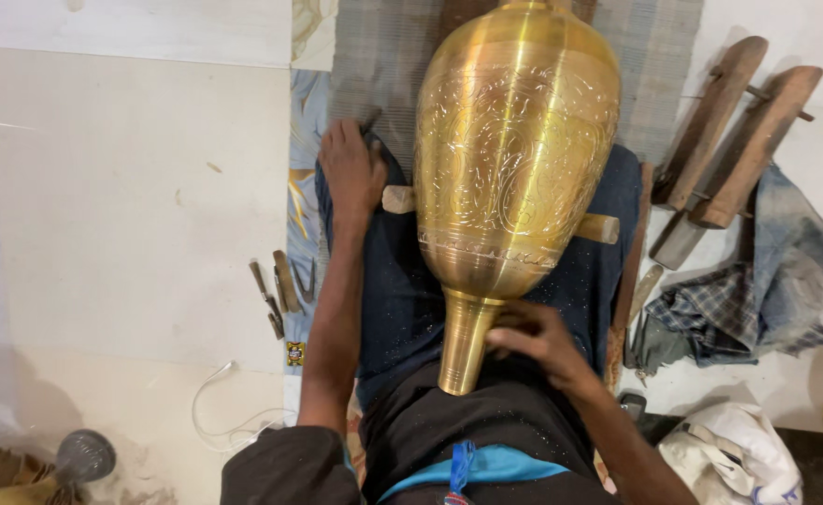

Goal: The person sits on the floor with a large engraved brass vessel held between the legs and repeatedly strikes a small punch held against the vessel surface with a wooden mallet, repositioning the punch to work different spots on the metal.

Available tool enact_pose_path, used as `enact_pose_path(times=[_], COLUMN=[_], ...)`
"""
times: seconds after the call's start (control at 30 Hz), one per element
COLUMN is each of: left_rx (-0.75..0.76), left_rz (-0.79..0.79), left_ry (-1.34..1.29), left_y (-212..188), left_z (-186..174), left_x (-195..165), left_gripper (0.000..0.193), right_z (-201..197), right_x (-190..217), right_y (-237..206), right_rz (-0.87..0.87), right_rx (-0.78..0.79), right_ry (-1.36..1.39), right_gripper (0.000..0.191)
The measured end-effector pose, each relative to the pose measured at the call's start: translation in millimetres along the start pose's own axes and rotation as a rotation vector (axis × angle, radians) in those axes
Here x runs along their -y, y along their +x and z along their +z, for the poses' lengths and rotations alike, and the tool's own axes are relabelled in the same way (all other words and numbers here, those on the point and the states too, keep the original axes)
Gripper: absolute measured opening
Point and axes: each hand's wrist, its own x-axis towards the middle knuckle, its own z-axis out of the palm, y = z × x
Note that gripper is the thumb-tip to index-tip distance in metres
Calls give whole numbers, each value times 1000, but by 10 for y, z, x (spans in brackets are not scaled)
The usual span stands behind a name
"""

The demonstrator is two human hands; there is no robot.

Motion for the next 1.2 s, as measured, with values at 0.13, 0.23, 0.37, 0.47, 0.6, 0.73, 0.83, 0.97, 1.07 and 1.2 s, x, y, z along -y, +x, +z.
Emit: enact_pose_path(times=[0.13,0.23,0.37,0.47,0.6,0.73,0.83,0.97,1.07,1.2], left_rx=[-51,28,144,188,120,342,460,550,457,486], left_rz=[51,-258,-691,-624,-295,-139,-131,20,240,267], left_ry=[-34,-253,-696,-973,-1088,-1247,-1317,-1079,-816,-759], left_y=[-545,-842,-982,-964,-930,-756,-652,-590,-585,-616], left_z=[-198,-393,-759,-1025,-1386,-1438,-1277,-1192,-1183,-1214], left_x=[72,167,209,-75,-742,-1396,-1764,-1886,-1885,-1873], left_gripper=[37,32,17,16,27,31,43,56,52,55], right_z=[-597,-1028,-1258,-1259,-1355,-1490,-1353,-889,-600,-394], right_x=[-218,-371,-554,-613,-560,-450,-403,-406,-360,-212], right_y=[-59,-6,116,210,237,138,-58,-441,-479,-422], right_rz=[-437,-494,-240,-55,-88,102,64,-474,-565,-376], right_rx=[-726,-944,-903,-799,-835,-764,-660,-665,-608,-630], right_ry=[-337,-788,-1098,-1044,-979,-381,59,80,17,-213], right_gripper=[24,30,59,45,47,33,25,31,33,31])
